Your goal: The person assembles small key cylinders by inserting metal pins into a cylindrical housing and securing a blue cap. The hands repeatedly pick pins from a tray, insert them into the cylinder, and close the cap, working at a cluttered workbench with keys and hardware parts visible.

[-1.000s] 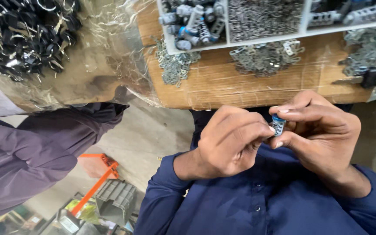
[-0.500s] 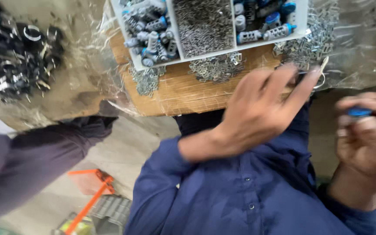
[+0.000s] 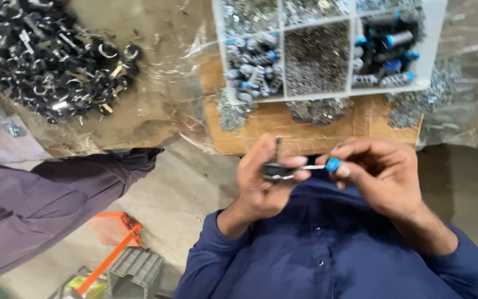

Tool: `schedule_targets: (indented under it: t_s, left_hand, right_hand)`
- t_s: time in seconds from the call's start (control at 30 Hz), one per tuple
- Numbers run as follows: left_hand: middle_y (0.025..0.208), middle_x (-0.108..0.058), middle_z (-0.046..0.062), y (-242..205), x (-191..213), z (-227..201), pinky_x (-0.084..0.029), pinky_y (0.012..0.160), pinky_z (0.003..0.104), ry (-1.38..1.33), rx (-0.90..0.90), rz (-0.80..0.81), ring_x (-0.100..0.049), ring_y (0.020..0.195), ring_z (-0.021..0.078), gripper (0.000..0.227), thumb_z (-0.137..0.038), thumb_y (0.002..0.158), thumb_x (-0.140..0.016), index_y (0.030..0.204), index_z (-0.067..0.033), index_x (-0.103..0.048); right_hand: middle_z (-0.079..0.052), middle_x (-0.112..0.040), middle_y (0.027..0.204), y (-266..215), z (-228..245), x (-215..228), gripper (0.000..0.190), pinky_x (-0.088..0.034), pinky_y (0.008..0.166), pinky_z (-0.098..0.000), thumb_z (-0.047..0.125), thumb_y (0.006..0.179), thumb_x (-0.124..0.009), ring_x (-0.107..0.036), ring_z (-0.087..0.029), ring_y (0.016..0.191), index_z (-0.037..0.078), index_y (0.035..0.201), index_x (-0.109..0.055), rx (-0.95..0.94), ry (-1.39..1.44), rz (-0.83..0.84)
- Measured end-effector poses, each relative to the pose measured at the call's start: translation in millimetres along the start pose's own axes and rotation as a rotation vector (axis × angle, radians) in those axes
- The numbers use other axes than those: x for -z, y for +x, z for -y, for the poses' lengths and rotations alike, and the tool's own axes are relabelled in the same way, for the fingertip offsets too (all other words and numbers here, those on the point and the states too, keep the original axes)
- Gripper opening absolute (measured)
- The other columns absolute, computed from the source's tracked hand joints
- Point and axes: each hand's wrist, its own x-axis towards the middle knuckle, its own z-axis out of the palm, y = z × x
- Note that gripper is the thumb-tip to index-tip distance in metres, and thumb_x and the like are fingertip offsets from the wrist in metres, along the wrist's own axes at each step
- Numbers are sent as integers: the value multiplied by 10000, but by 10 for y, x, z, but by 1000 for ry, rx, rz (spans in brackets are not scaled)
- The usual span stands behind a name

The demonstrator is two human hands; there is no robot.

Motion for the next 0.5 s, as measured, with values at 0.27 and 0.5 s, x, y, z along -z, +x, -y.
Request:
schedule_targets:
  t_s: [0.27, 0.5]
  left_hand:
    - [915, -594, 56, 57, 203, 34, -442, 634, 277, -167, 42, 71, -560, 721, 164, 261, -14, 907, -834, 1100, -87, -675]
    - [981, -592, 49, 883, 444, -567, -497, 643, 299, -94, -231, 730, -627, 780, 191, 310, -50, 879, -820, 1152, -142, -706]
  right_hand:
    - [-158, -749, 1028, 81, 130, -86, 147, -555, 628, -230, -69, 928, -657, -651, -131, 740, -65, 1068, -703, -97, 46, 13]
    - [-140, -792, 1052, 88, 751, -78, 167, -589, 829, -273, 10, 811, -742, -751, -174, 947, -8, 977, -757, 139, -353, 292]
